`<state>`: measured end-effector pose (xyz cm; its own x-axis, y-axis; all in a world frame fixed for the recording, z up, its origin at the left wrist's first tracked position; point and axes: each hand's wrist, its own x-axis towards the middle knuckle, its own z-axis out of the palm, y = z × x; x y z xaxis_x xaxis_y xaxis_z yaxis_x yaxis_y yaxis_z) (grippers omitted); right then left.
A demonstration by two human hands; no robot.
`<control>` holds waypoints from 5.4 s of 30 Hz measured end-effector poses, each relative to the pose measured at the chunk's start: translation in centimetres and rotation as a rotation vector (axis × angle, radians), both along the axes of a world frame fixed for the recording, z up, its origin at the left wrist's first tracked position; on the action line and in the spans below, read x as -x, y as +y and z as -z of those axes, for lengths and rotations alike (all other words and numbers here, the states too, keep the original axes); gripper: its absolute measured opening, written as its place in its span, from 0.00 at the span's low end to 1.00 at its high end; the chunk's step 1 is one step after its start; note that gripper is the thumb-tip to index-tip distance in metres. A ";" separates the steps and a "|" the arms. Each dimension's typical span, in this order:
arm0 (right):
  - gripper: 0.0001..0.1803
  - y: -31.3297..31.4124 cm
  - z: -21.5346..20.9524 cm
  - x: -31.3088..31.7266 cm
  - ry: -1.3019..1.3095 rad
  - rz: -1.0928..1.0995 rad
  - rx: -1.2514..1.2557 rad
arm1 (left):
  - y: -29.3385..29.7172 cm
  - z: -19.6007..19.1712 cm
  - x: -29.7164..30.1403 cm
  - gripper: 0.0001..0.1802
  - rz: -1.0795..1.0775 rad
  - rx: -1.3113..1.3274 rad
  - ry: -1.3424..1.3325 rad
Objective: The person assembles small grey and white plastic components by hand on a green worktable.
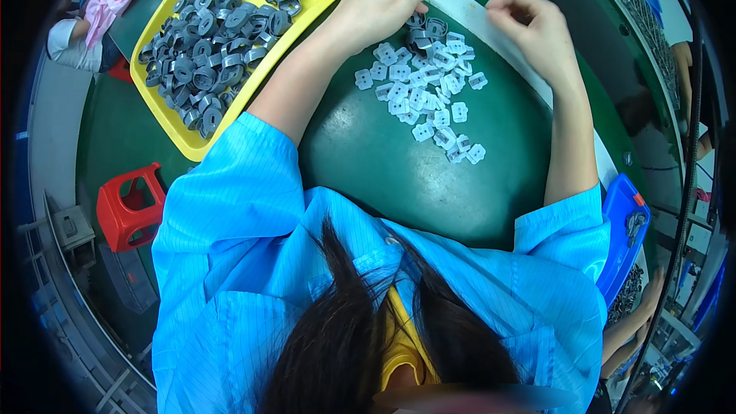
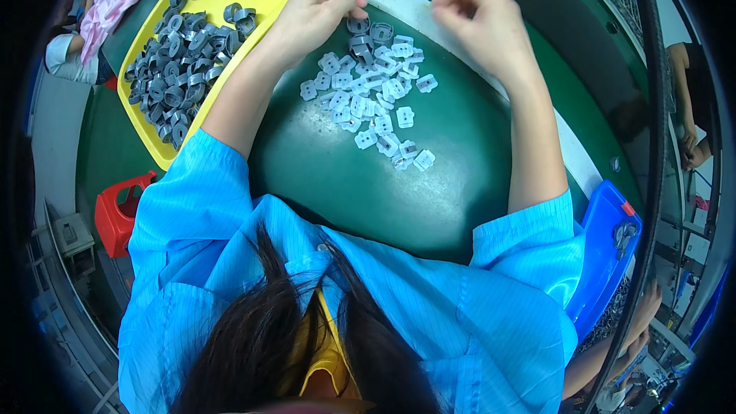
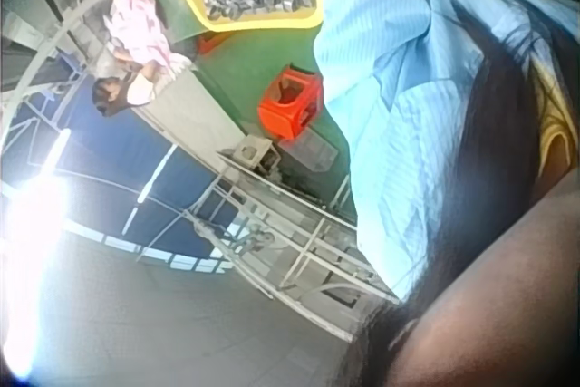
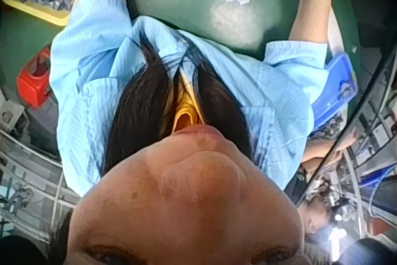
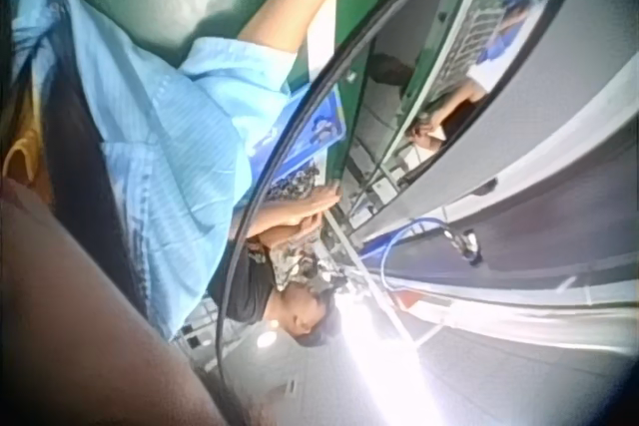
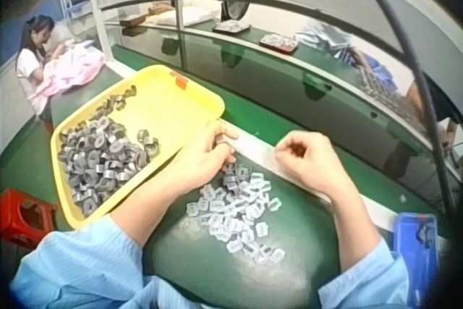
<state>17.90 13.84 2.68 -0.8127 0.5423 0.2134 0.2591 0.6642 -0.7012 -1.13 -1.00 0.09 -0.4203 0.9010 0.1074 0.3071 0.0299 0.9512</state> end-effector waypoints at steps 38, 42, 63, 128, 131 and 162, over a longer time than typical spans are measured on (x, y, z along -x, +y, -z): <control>0.10 -4.0 -1.3 1.2 0.168 -0.122 0.375 | 0.5 -0.6 -2.8 0.22 0.262 -0.074 -0.486; 0.14 -4.5 -1.6 1.6 0.226 -0.073 0.434 | 0.1 -1.2 -3.0 0.32 0.166 -0.087 -0.292; 0.07 -5.0 -0.2 1.9 0.402 0.044 0.111 | 0.3 -0.6 -3.1 0.25 0.180 -0.155 -0.647; 0.11 -3.8 -1.1 -0.3 0.282 0.020 0.316 | -0.6 -2.0 -4.1 0.25 0.131 -0.100 0.161; 0.10 -4.6 0.1 0.9 0.305 0.062 -0.067 | -0.4 -1.2 -4.9 0.22 0.039 -0.179 0.328; 0.12 -3.3 -1.0 -0.5 0.245 -0.025 0.782 | -0.4 -0.6 -3.0 0.22 0.066 -0.277 0.384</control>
<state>18.39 10.54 3.64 -0.8059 0.5903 -0.0459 0.0302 -0.0364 -0.9989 1.83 -1.43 0.68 -0.2464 0.8399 0.4836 0.6306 -0.2400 0.7381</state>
